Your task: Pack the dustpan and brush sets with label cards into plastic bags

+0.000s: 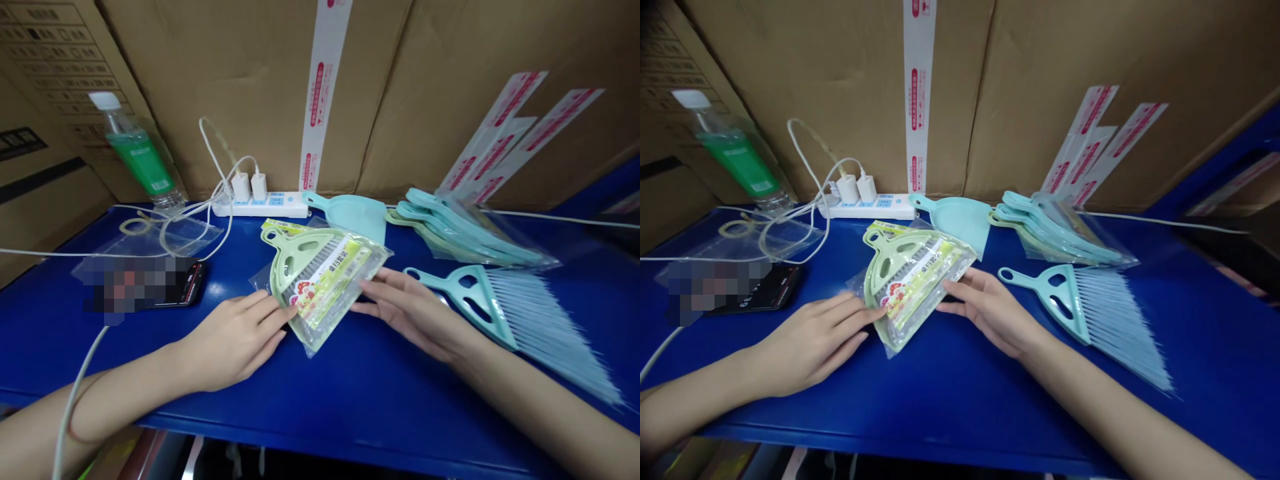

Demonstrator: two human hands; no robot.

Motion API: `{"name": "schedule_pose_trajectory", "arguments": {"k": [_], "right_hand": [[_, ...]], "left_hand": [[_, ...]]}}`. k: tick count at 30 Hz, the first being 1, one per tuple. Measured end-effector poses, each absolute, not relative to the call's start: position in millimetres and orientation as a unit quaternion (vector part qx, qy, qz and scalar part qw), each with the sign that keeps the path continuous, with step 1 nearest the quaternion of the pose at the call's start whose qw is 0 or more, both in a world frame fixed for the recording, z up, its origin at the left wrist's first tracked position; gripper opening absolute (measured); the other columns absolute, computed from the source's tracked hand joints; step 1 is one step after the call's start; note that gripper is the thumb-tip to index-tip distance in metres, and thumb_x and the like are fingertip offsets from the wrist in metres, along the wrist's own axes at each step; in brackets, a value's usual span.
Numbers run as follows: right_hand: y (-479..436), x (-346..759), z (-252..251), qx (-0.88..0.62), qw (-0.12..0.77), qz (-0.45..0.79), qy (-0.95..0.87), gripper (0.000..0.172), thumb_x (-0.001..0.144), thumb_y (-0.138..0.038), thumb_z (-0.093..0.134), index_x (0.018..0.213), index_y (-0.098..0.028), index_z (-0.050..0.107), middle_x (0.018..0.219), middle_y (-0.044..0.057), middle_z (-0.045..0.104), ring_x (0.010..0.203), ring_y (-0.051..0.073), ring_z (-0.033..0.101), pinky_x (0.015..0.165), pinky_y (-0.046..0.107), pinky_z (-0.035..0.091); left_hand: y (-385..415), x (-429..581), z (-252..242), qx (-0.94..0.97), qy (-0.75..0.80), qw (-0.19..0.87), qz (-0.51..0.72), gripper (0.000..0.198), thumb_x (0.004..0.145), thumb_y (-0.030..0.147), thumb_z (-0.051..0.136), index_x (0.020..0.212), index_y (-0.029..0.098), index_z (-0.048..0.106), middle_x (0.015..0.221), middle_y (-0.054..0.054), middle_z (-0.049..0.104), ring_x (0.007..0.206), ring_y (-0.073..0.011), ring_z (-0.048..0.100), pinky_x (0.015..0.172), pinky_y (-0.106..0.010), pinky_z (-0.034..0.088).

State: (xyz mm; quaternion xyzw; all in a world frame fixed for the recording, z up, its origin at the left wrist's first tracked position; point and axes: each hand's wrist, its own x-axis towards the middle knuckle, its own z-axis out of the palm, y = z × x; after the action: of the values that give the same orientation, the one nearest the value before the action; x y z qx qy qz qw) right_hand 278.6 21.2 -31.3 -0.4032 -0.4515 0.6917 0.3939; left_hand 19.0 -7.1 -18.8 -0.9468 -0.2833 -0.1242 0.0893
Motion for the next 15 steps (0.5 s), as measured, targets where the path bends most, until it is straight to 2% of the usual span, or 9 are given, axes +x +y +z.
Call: {"name": "schedule_pose_trajectory", "arguments": {"k": [6, 10, 15], "right_hand": [[10.7, 267.5, -39.9, -0.381, 0.387, 0.701, -0.463, 0.058, 0.072, -0.036, 0.079, 0.121, -0.027, 0.048, 0.122, 0.007, 0.067, 0.111, 0.026, 0.065, 0.088, 0.044, 0.059], [11.7, 270.0, -39.4, -0.377, 0.397, 0.682, -0.485, 0.056, 0.072, -0.038, 0.078, 0.117, -0.026, 0.048, 0.122, 0.008, 0.067, 0.11, 0.028, 0.065, 0.088, 0.046, 0.058], [17.4, 287.8, -16.8, -0.42, 0.421, 0.636, -0.492, 0.056, 0.07, -0.042, 0.077, 0.115, -0.027, 0.048, 0.116, 0.008, 0.071, 0.106, 0.029, 0.067, 0.086, 0.045, 0.059]], "left_hand": [[-12.9, 25.8, -19.2, -0.964, -0.235, 0.069, -0.103, 0.037, 0.099, 0.017, 0.03, 0.125, 0.008, 0.055, 0.096, -0.011, 0.067, 0.088, -0.0218, 0.064, 0.07, -0.031, 0.057], [-14.0, 24.5, -16.8, -0.967, -0.222, 0.073, -0.101, 0.037, 0.098, 0.015, 0.032, 0.13, 0.008, 0.051, 0.105, -0.012, 0.068, 0.095, -0.0214, 0.064, 0.076, -0.031, 0.057], [-10.3, 16.2, -14.4, -0.959, -0.228, 0.088, -0.142, 0.037, 0.099, 0.014, 0.03, 0.132, 0.013, 0.048, 0.098, -0.006, 0.069, 0.085, -0.0163, 0.066, 0.076, -0.028, 0.055]]}}
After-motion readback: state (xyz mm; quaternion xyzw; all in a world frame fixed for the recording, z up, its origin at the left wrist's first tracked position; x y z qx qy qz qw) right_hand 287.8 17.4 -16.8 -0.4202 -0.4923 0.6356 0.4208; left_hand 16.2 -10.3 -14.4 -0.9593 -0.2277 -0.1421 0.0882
